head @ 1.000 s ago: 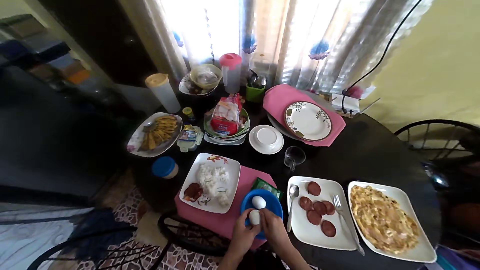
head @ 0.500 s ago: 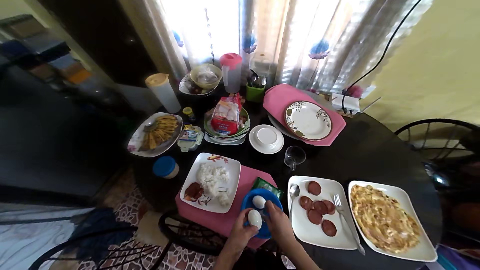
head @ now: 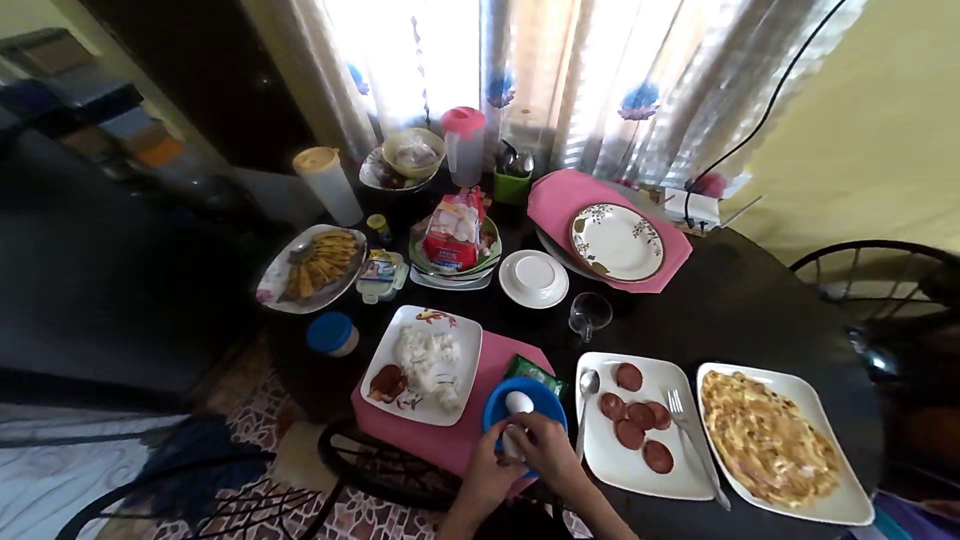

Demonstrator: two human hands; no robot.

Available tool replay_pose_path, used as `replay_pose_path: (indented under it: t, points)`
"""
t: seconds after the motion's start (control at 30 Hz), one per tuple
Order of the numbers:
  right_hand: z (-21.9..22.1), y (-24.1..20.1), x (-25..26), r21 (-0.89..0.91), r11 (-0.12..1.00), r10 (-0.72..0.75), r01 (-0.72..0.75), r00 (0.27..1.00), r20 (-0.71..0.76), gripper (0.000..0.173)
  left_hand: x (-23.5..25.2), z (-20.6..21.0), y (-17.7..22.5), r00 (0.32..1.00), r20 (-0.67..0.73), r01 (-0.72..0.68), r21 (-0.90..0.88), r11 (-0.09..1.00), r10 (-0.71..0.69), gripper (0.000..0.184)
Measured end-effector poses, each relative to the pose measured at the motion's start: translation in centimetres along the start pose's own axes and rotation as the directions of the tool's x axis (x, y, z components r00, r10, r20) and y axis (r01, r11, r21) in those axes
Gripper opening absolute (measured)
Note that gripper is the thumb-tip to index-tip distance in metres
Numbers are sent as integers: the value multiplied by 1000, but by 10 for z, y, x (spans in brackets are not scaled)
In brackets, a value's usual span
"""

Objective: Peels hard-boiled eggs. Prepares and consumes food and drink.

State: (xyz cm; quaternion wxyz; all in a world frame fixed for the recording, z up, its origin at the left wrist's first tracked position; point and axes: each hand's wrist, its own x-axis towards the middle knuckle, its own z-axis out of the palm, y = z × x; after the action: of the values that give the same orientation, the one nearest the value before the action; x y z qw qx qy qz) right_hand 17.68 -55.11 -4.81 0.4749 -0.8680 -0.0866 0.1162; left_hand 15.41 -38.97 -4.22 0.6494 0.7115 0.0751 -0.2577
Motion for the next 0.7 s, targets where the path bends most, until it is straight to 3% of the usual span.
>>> replay_pose_path:
  t: [0.13, 0.7]
  points:
    - [4, 5, -3, 4, 998, -67, 68, 992, -106, 25, 1, 0, -1, 1000, -8, 5, 43, 999, -4, 64]
    - [4, 3, -3, -101, 991, -104, 92, 988, -115, 24, 0, -3, -1, 999, 46, 11, 3, 1000, -11, 63]
